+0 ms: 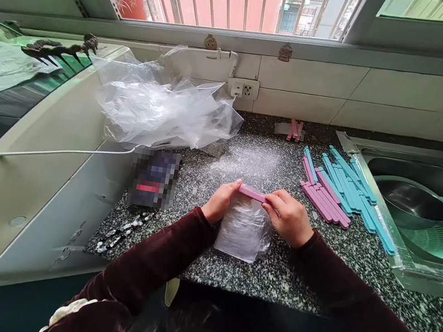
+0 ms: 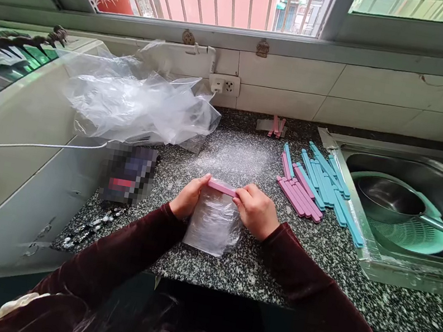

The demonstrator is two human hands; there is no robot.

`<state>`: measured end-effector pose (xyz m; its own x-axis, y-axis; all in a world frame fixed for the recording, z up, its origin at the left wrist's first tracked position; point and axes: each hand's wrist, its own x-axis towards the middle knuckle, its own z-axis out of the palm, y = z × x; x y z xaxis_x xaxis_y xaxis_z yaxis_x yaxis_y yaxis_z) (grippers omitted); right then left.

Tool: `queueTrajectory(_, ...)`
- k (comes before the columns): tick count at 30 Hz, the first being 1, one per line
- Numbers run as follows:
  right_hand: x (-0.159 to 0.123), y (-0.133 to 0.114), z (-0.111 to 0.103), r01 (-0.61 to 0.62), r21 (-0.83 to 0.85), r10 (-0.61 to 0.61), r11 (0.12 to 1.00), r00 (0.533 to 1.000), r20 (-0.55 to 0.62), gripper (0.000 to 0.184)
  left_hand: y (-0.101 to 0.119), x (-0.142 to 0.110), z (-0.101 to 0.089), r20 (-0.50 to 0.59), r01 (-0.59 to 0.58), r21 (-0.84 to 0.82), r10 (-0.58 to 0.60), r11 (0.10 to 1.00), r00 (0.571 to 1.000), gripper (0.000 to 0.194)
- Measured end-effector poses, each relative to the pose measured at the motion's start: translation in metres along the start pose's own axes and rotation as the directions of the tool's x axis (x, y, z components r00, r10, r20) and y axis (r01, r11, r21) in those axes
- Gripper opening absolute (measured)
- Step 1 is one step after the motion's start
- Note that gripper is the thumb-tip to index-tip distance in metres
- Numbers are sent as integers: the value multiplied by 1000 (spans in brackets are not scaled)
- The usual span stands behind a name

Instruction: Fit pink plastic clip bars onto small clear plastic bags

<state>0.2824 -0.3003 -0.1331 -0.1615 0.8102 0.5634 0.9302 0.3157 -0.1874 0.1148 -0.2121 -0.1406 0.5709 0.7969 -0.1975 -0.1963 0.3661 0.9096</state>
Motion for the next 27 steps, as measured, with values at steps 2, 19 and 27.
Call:
queueTrajectory(2,0,0,0,4,9,-4,1000,1000,8,16,0,0,0,7,-6,18,5,1000,1000,44)
queueTrajectory(19,0,0,-2,30,-14,-30,999,999,-14,17,0,-3,3,-13,1,9,-1,1000,1000,44)
queueTrajectory(27,-3,-2,-2,-21,-59,20,998,1000,-4,18,0,-3,3,18,9,0,-9,1000,1000,45)
